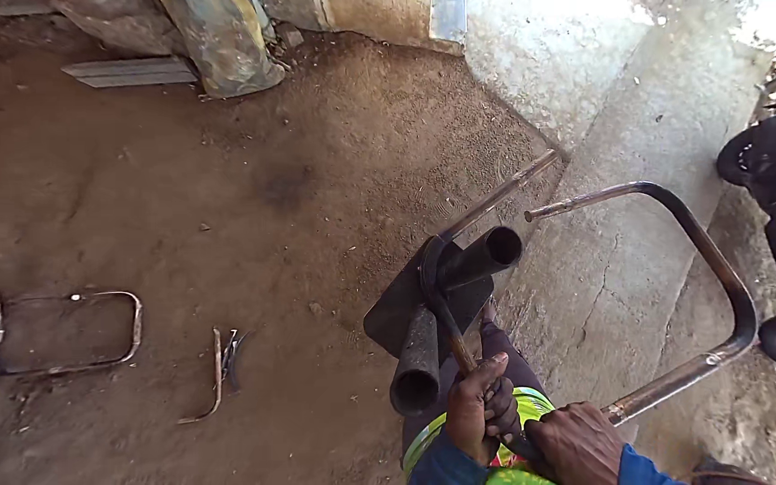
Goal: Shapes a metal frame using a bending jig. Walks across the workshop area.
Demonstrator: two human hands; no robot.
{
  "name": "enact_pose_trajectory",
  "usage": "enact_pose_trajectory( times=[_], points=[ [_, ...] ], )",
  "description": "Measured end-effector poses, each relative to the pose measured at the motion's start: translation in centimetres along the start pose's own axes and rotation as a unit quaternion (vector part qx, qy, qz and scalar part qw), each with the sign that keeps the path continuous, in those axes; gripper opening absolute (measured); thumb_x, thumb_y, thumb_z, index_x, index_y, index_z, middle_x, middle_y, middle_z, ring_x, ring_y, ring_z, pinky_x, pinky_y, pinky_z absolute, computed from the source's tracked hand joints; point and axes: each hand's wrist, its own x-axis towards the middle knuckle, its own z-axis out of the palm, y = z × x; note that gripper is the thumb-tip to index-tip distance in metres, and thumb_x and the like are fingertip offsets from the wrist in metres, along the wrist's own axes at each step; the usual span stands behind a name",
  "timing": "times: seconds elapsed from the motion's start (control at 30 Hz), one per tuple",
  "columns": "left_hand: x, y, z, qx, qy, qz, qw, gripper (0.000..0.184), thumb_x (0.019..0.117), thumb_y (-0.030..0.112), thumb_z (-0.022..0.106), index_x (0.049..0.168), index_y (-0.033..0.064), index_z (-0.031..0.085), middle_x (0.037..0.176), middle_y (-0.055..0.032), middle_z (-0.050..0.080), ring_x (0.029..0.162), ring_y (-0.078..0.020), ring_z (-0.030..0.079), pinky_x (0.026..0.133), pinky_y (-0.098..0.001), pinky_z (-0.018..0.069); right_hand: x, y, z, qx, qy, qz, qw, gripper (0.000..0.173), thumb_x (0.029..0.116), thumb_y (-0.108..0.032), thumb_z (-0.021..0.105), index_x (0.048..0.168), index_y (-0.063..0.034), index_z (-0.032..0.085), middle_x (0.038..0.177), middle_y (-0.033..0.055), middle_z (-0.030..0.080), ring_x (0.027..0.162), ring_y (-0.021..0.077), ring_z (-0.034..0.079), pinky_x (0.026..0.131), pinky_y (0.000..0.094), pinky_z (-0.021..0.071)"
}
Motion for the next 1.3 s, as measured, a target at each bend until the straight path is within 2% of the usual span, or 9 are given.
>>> enact_pose_trajectory(
  times=[0.2, 0.33, 0.47, 0.63, 0.73, 0.87, 0.97, 1.17, 1.3],
  points=[
    [2.7, -1.2, 0.5, -0.062, -0.043, 0.081, 0.994, 0.052, 0.1022, 0.03, 0.057, 0.054, 0.0149, 0.045, 0.045, 0.0063, 0.033, 0.035, -0.0084, 0.039, 0.039, -0.0261, 0.0388, 1.0, 4.2, -2.6, -0.052, 0.0, -0.051, 0.997, 0.032, 0.1006, -0.031, 0.05, 0.088, -0.0041, 0.061, 0.075, 0.0185, 0.065, 0.073, 0.0411, 0.069, 0.061, 0.0587, 0.0517],
    [1.9, -0.1, -0.3, -0.036, -0.049, 0.032, 0.998, 0.052, 0.101, 0.03, 0.06, 0.053, 0.0155, 0.045, 0.044, 0.0067, 0.033, 0.034, -0.0076, 0.039, 0.038, -0.0255, 0.0389, 1.0, 2.1, -1.7, -0.018, -0.016, -0.021, 0.999, 0.035, 0.1015, -0.035, 0.051, 0.091, -0.0035, 0.062, 0.077, 0.019, 0.066, 0.074, 0.0416, 0.069, 0.062, 0.0588, 0.0516],
    [0.6, 1.4, -0.4, 0.008, -0.021, -0.036, 0.999, 0.051, 0.103, 0.024, 0.048, 0.053, 0.0168, 0.041, 0.044, 0.0068, 0.032, 0.034, -0.0068, 0.037, 0.038, -0.0249, 0.0388, 0.6, -1.1, -0.4, 0.013, 0.009, 0.037, 0.999, 0.034, 0.0979, -0.035, 0.054, 0.088, -0.0042, 0.063, 0.074, 0.0188, 0.066, 0.072, 0.0413, 0.069, 0.059, 0.0585, 0.0513],
    [-0.6, 2.6, -0.7, 0.051, -0.01, -0.09, 0.995, 0.053, 0.1049, 0.025, 0.04, 0.052, 0.0193, 0.039, 0.044, 0.0082, 0.031, 0.034, -0.0051, 0.035, 0.038, -0.023, 0.0366, 0.5, -4.2, 1.9, 0.036, 0.085, 0.078, 0.993, 0.043, 0.095, -0.047, 0.059, 0.082, -0.0063, 0.066, 0.068, 0.0167, 0.066, 0.066, 0.0381, 0.07, 0.056, 0.056, 0.0515],
    [0.3, 1.7, -0.5, 0.016, -0.01, -0.044, 0.999, 0.052, 0.1036, 0.023, 0.045, 0.052, 0.0171, 0.041, 0.044, 0.0068, 0.033, 0.034, -0.0065, 0.038, 0.038, -0.0241, 0.0385, 0.8, -1.6, 0.9, 0.015, 0.072, 0.037, 0.997, 0.04, 0.094, -0.044, 0.061, 0.084, -0.0062, 0.066, 0.07, 0.0165, 0.066, 0.067, 0.0385, 0.069, 0.057, 0.057, 0.0518],
    [2.3, -0.7, -0.7, -0.034, -0.064, 0.063, 0.995, 0.05, 0.0998, 0.026, 0.061, 0.054, 0.0159, 0.044, 0.045, 0.0073, 0.033, 0.037, -0.0084, 0.04, 0.048, -0.0288, 0.0469, 1.3, 3.3, -0.4, -0.047, 0.063, -0.049, 0.996, 0.027, 0.0954, -0.032, 0.058, 0.085, -0.0068, 0.063, 0.068, 0.0149, 0.065, 0.066, 0.0372, 0.069, 0.056, 0.0553, 0.0518],
    [3.1, -2.0, -0.7, -0.045, -0.065, 0.108, 0.991, 0.048, 0.0986, 0.025, 0.063, 0.055, 0.0159, 0.045, 0.045, 0.0079, 0.033, 0.037, -0.0073, 0.038, 0.047, -0.0269, 0.0444, 1.4, 4.4, -1.3, -0.068, 0.018, -0.049, 0.996, 0.029, 0.0993, -0.03, 0.052, 0.088, -0.0046, 0.062, 0.072, 0.0169, 0.065, 0.069, 0.039, 0.069, 0.059, 0.0559, 0.0517],
    [1.7, -0.8, -0.7, -0.026, -0.018, 0.046, 0.998, 0.049, 0.0976, 0.02, 0.057, 0.051, 0.0158, 0.043, 0.043, 0.0067, 0.033, 0.034, -0.0073, 0.038, 0.043, -0.027, 0.0435, 1.1, 1.7, 0.7, -0.039, 0.055, -0.008, 0.998, 0.032, 0.0956, -0.035, 0.058, 0.08, -0.0068, 0.063, 0.067, 0.0153, 0.064, 0.064, 0.0368, 0.068, 0.055, 0.0545, 0.0509],
    [0.6, 0.7, -1.8, 0.012, -0.042, -0.032, 0.999, 0.048, 0.1001, 0.022, 0.054, 0.053, 0.0166, 0.044, 0.044, 0.0073, 0.034, 0.036, -0.0068, 0.039, 0.042, -0.0258, 0.0413, 1.0, -1.7, 2.2, 0.001, 0.07, 0.054, 0.996, 0.034, 0.0939, -0.037, 0.058, 0.079, -0.0074, 0.064, 0.066, 0.0148, 0.065, 0.064, 0.0365, 0.069, 0.055, 0.0548, 0.0506]
  ],
)
